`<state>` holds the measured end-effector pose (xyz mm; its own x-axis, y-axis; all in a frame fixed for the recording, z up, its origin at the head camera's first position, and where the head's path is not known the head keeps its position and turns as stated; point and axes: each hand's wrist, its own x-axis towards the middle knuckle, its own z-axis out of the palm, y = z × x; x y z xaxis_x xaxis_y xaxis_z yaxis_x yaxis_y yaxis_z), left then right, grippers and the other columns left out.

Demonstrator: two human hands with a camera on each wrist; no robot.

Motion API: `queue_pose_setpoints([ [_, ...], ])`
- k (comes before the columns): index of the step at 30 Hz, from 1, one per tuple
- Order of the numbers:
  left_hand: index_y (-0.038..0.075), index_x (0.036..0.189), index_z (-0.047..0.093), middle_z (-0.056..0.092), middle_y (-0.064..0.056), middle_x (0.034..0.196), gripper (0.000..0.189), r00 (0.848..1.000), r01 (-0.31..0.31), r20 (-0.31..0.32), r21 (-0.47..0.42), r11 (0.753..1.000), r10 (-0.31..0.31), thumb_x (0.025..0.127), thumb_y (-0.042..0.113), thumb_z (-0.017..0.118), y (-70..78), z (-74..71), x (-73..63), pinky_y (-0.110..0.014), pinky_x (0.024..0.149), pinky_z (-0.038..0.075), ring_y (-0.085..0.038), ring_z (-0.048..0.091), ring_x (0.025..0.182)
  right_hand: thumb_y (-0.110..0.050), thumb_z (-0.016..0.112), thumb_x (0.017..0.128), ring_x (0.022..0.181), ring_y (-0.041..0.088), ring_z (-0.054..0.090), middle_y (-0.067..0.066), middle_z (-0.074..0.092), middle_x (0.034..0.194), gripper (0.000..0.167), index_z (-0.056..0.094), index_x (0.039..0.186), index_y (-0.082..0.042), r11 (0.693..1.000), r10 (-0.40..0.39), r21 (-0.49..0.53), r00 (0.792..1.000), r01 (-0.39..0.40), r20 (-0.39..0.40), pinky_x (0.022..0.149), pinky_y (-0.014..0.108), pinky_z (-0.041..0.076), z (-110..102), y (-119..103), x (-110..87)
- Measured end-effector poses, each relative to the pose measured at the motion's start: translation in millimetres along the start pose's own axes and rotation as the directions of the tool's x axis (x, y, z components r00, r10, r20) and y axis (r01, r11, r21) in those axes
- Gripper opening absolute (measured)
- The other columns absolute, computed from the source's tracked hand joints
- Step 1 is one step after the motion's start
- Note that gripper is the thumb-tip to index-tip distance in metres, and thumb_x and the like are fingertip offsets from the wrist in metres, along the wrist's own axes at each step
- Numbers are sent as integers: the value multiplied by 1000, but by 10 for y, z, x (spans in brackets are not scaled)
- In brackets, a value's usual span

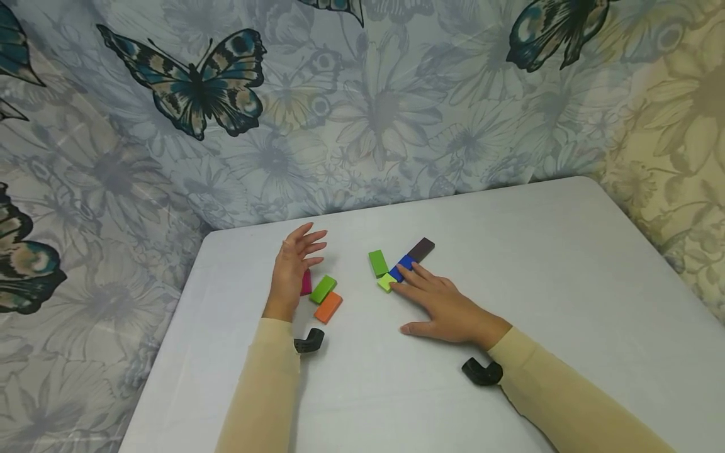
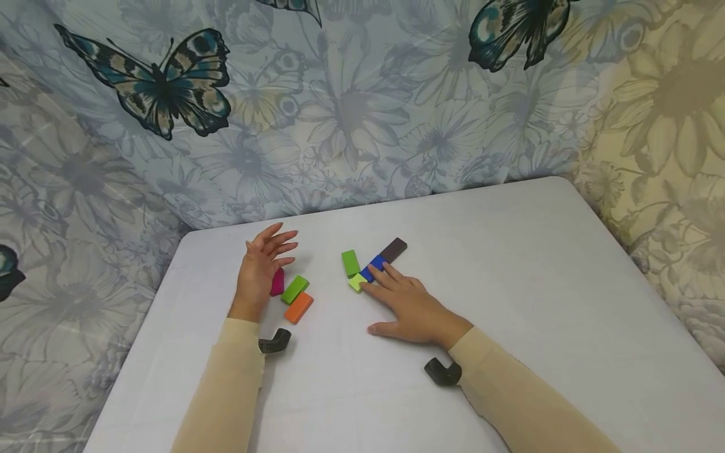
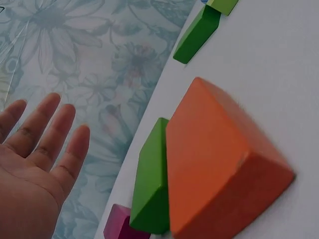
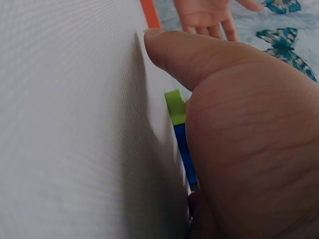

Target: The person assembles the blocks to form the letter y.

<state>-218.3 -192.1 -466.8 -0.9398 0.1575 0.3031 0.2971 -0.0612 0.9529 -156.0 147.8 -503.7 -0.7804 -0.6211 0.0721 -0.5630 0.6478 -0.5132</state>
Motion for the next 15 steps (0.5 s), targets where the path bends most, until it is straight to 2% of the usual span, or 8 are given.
queue_pose_setpoints([
  [8,8,161,48,60,-22,151,63,998,-3,-70,1,1000,3,117,51,33,10,-262,-84,-54,103,46,-48,51,137,-61,74,99,165,33,4,5,14,181,86,43,170,-23,1000,-7,0,1000,7,-10,121,67,25,26,19,-2],
  [15,13,161,50,60,-18,152,54,997,44,-67,66,997,-40,118,43,34,-22,-431,-159,-58,108,43,-41,52,138,-61,75,98,165,34,5,5,15,181,87,43,170,-23,1000,-9,-3,1000,9,-14,121,67,25,32,29,-7],
])
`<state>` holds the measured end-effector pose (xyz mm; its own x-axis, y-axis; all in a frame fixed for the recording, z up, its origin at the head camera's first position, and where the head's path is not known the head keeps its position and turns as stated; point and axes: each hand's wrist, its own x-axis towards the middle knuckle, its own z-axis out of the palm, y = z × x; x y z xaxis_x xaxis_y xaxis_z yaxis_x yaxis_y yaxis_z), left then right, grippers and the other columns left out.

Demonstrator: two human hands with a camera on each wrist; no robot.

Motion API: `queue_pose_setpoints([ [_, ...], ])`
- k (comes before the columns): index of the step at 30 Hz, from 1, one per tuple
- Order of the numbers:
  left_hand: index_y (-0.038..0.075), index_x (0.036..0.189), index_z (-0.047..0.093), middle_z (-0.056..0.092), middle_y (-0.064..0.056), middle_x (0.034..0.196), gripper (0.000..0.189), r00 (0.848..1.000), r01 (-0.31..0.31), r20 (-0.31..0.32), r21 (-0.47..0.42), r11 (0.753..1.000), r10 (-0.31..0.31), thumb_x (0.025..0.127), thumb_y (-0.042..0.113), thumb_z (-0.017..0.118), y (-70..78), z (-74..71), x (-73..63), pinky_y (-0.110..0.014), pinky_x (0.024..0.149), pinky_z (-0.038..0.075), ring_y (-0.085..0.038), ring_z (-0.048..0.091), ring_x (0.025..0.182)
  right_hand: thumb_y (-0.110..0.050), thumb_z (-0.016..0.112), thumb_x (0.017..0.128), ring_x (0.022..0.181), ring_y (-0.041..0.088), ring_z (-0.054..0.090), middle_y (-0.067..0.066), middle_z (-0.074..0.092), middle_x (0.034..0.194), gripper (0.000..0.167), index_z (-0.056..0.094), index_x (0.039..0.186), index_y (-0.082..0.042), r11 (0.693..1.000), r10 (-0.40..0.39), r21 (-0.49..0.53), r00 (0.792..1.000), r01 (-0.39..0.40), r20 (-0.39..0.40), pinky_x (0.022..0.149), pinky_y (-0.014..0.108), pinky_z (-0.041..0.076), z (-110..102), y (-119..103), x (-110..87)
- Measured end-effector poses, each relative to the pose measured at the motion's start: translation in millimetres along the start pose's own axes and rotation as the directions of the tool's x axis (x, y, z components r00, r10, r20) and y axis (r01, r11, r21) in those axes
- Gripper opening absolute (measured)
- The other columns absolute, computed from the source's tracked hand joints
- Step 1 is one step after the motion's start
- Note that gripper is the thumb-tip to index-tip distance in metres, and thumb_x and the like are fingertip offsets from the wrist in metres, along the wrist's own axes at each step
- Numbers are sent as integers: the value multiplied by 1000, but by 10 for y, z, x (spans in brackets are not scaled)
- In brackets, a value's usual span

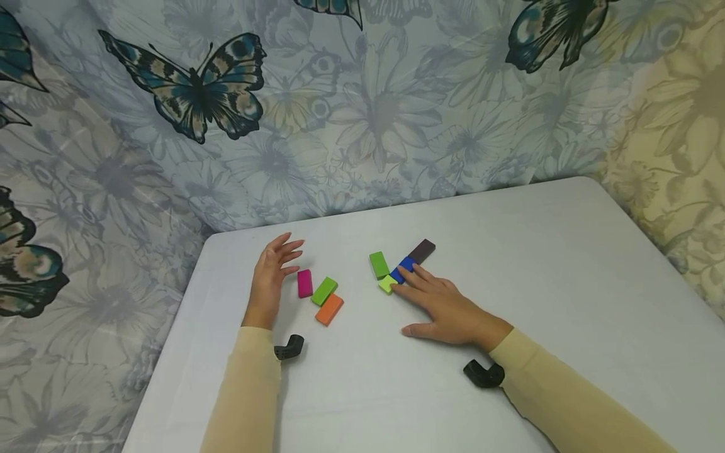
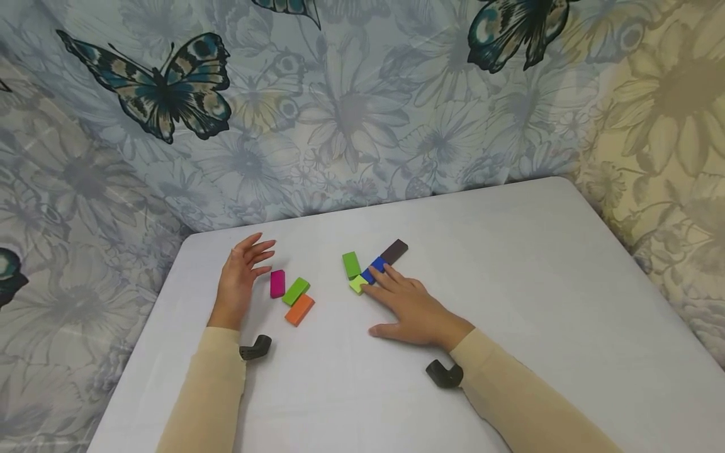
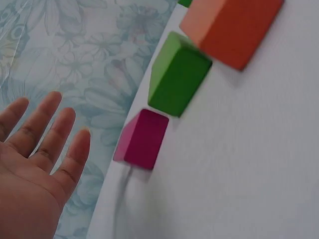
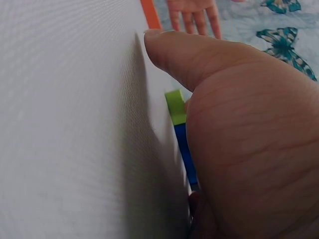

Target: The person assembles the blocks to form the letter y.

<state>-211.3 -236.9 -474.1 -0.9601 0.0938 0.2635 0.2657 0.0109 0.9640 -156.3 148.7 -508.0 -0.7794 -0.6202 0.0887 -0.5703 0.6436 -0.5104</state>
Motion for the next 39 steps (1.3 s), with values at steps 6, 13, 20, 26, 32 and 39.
queue_pose_setpoints([
  [6,13,161,49,60,-17,152,52,999,40,-31,11,999,-39,119,40,35,-115,-93,-111,-61,110,42,-40,53,137,-60,75,99,165,36,4,5,15,180,85,44,169,-24,1000,9,14,1000,-9,21,121,68,24,13,-16,-20],
  [13,3,163,43,56,-23,154,58,997,61,-34,-27,998,-62,120,39,33,-237,-133,-184,-52,107,45,-46,49,140,-60,75,99,165,35,5,5,16,180,86,43,170,-23,1000,-1,11,1000,1,5,120,68,26,4,-16,-30],
  [20,-4,163,41,57,-22,153,58,998,66,-1,51,996,-66,120,35,35,-307,-160,-206,-51,110,43,-40,51,141,-59,75,99,165,35,4,4,14,181,85,43,170,-23,1000,3,8,1000,-3,15,121,68,25,-23,-31,-24],
  [26,-4,163,42,58,-21,152,56,997,79,6,86,993,-80,121,33,34,-308,-178,-195,-51,113,43,-38,52,141,-59,74,100,165,35,4,5,14,181,85,43,170,-23,1000,-5,8,1000,4,12,121,68,24,-14,-16,-11],
  [32,-3,161,44,62,-21,148,59,994,106,22,112,988,-109,119,37,38,-296,-178,-146,-47,114,42,-35,55,139,-60,74,100,165,34,3,3,14,181,86,41,171,-23,1000,5,4,1000,-5,10,121,68,23,-16,-4,-1],
  [39,4,161,49,64,-12,148,53,983,171,32,213,962,-182,114,27,57,-313,-193,-124,-50,121,36,-27,54,141,-59,75,99,165,35,4,4,15,181,87,42,170,-23,1000,9,1,1000,-9,9,121,68,24,-25,-5,8],
])
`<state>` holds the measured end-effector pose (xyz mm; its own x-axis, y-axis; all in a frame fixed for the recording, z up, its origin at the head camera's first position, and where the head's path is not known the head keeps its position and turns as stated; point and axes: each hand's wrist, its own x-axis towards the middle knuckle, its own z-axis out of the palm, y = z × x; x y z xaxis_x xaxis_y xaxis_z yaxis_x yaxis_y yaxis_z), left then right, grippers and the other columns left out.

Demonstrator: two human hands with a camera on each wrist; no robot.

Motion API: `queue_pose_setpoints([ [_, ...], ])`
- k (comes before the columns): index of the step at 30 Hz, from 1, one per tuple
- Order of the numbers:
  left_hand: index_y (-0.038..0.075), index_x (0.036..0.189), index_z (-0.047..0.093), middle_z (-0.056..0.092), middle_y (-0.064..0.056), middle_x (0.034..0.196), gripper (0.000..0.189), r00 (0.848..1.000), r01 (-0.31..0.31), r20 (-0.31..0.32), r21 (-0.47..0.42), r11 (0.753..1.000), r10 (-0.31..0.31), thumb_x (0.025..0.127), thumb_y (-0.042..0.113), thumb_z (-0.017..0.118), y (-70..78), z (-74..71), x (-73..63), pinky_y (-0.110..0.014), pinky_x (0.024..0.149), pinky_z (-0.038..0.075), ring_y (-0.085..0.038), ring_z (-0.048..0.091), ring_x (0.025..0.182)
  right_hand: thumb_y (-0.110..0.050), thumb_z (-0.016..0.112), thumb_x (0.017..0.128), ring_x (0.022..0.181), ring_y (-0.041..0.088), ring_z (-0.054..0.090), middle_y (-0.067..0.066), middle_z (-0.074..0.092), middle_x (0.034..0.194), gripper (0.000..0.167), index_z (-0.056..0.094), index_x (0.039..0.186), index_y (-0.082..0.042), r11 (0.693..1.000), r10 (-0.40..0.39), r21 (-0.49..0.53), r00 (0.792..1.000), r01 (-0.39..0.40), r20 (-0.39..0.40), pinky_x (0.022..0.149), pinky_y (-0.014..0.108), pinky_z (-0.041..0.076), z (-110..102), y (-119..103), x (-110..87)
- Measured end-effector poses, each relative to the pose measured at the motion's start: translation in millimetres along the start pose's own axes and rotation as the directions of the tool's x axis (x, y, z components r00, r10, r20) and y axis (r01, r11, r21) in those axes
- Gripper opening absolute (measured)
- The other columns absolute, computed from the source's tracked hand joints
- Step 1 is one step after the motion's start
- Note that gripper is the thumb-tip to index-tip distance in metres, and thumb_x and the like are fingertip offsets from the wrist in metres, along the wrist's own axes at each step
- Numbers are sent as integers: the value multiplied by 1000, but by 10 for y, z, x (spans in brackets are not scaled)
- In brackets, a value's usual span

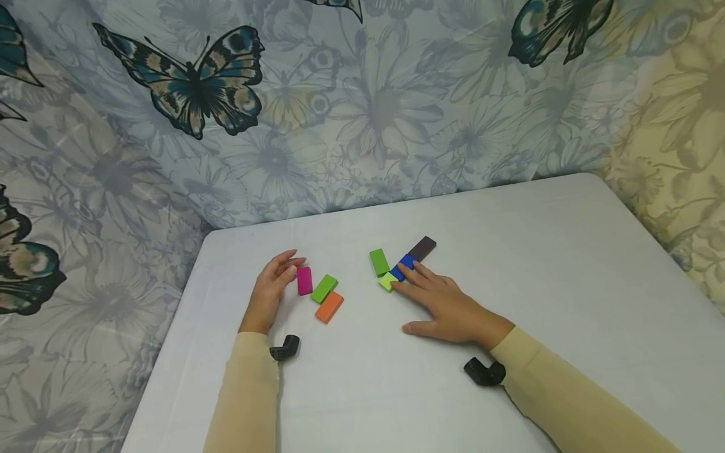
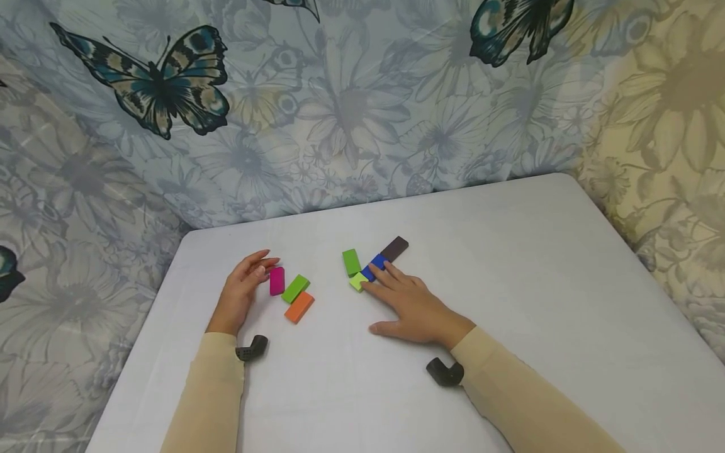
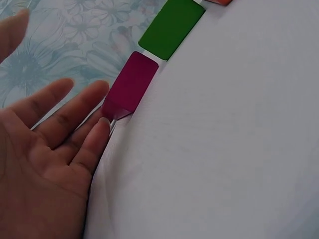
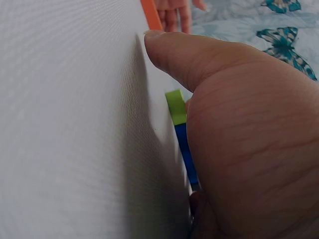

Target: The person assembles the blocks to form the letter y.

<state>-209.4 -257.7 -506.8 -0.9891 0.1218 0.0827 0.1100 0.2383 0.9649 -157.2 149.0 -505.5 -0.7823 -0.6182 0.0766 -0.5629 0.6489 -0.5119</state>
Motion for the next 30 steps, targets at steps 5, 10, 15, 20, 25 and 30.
queue_pose_setpoints([
  [5,9,162,49,64,-7,149,62,998,31,52,76,997,-35,106,23,71,6,-6,0,-53,123,33,-28,55,140,-60,75,99,165,35,4,5,15,181,87,42,170,-22,1000,-2,-2,1000,2,-2,121,69,24,-1,5,1],
  [10,11,164,48,63,-6,151,73,993,34,110,111,993,-46,99,11,80,9,-16,13,-48,124,33,-28,53,143,-60,75,99,165,34,4,5,15,181,87,42,170,-23,1000,-2,5,1000,2,-3,121,68,24,2,10,0],
  [15,11,164,47,60,-6,153,80,981,55,177,112,992,-75,93,-2,81,41,-54,4,-45,126,29,-28,47,149,-60,75,99,165,34,3,4,15,181,87,42,170,-24,1000,-6,14,1000,6,-5,121,68,24,10,15,-1],
  [20,20,162,51,57,2,156,81,970,112,190,204,972,-152,90,1,83,77,-80,-15,-48,127,28,-26,40,154,-59,75,99,165,33,3,4,14,181,87,41,171,-24,1000,-10,16,1000,10,-6,121,68,24,14,21,-2],
  [25,22,160,56,52,-2,161,77,974,135,138,288,948,-181,91,6,85,78,-75,-22,-51,125,31,-31,41,153,-60,75,99,165,34,4,4,14,181,87,41,170,-23,1000,-12,11,1000,12,-4,121,68,24,10,20,-4],
  [30,19,157,59,50,-7,162,72,984,119,88,343,932,-157,91,8,87,66,-65,-21,-49,122,37,-33,47,148,-60,74,99,165,33,3,3,13,181,86,42,170,-23,1000,-12,13,1000,12,-4,121,68,24,5,24,-12],
])
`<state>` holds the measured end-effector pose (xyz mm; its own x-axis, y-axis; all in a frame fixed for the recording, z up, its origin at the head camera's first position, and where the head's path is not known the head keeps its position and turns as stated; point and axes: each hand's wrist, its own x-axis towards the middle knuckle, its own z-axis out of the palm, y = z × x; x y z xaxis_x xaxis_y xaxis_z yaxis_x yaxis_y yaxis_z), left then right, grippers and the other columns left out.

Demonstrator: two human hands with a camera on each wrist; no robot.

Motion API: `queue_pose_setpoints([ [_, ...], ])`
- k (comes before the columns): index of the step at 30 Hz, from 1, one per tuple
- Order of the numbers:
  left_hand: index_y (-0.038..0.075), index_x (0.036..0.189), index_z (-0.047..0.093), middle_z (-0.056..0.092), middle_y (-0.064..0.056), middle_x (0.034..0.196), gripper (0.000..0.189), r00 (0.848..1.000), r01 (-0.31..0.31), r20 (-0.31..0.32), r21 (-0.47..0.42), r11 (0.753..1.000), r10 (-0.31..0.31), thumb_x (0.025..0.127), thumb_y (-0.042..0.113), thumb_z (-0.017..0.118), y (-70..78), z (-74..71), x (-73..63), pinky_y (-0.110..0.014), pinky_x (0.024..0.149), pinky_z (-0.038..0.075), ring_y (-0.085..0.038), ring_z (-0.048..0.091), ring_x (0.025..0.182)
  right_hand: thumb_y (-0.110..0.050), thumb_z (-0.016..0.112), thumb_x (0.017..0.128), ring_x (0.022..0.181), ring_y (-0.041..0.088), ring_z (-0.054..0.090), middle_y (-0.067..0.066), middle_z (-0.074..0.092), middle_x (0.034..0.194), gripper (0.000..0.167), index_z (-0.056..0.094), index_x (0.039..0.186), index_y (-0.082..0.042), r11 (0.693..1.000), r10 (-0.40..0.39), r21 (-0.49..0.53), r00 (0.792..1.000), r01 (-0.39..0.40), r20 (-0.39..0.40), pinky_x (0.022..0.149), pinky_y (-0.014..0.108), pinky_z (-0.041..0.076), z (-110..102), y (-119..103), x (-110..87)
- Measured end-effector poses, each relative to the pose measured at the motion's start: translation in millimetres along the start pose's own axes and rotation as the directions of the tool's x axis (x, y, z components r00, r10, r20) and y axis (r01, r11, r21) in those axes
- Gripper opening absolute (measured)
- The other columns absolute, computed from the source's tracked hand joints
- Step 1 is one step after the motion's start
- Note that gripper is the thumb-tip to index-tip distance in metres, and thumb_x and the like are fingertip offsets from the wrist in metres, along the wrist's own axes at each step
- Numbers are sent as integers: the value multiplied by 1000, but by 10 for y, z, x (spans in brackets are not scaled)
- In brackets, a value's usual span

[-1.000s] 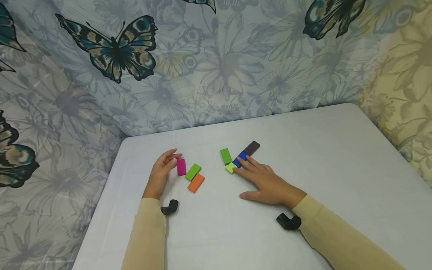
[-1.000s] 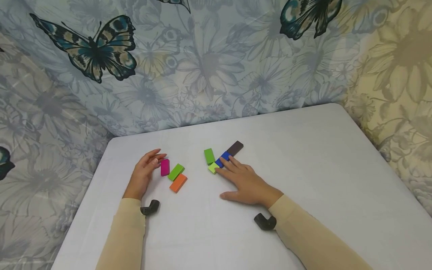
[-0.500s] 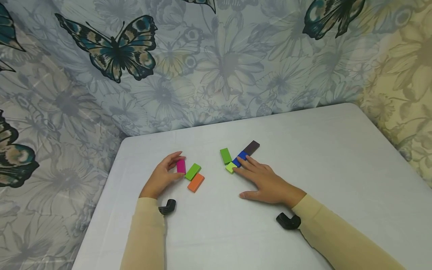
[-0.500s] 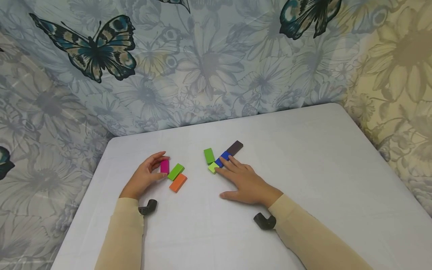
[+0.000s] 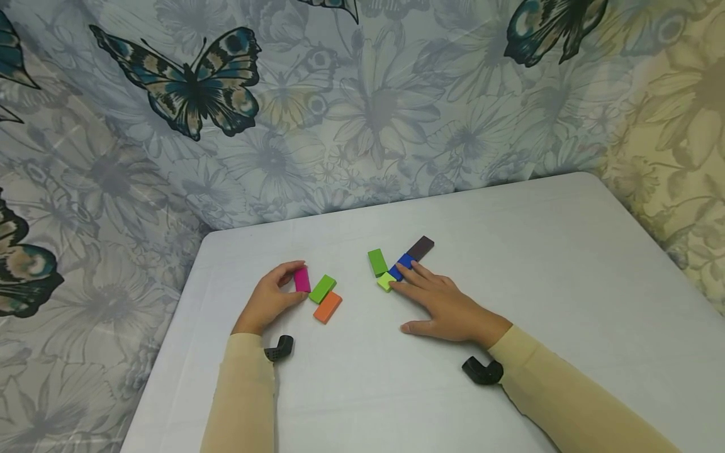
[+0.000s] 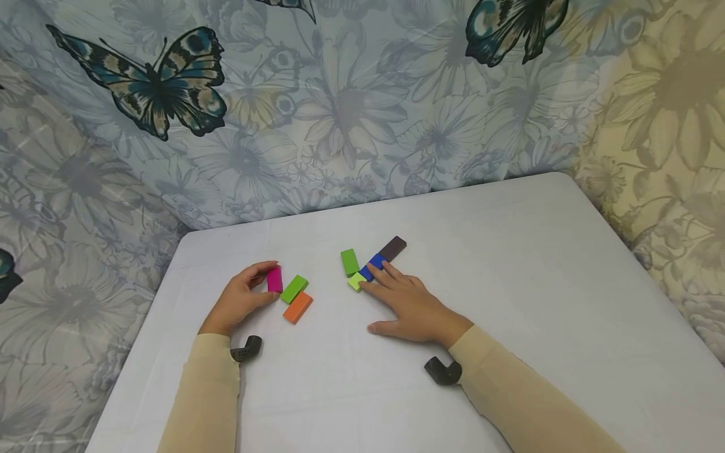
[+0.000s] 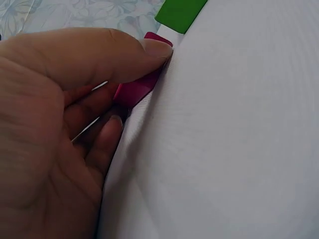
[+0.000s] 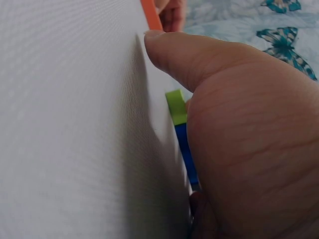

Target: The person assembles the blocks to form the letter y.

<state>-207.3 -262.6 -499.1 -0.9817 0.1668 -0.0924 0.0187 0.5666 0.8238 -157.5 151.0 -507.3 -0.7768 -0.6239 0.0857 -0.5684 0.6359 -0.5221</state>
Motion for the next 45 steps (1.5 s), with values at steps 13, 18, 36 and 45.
queue_pose_setpoints([
  [13,14,148,67,59,-5,150,63,994,-48,-93,28,998,51,90,13,91,-56,0,6,-48,116,45,-29,56,136,-60,73,100,165,34,3,3,13,181,86,41,170,-22,1000,-2,5,1000,2,3,121,69,24,-8,-8,1],
  [18,9,146,68,61,-5,145,62,985,-97,-143,-17,995,94,89,12,92,-69,5,4,-47,112,48,-27,58,128,-58,74,100,165,34,3,4,13,181,86,42,170,-22,1000,-1,8,1000,1,5,121,68,24,-9,-17,5],
  [36,6,145,68,63,-5,143,61,971,-127,-212,-85,988,107,90,13,92,-71,8,4,-46,110,50,-25,58,129,-60,75,99,166,32,2,2,14,181,87,41,170,-23,1000,5,-2,1000,-5,-1,121,67,24,13,4,8],
  [45,6,144,68,63,-6,143,59,967,-142,-227,-110,984,115,91,12,92,-65,18,5,-46,110,50,-24,58,129,-58,75,99,166,33,3,3,14,181,87,41,170,-22,1000,6,-2,1000,-6,-2,121,68,23,14,0,4],
])
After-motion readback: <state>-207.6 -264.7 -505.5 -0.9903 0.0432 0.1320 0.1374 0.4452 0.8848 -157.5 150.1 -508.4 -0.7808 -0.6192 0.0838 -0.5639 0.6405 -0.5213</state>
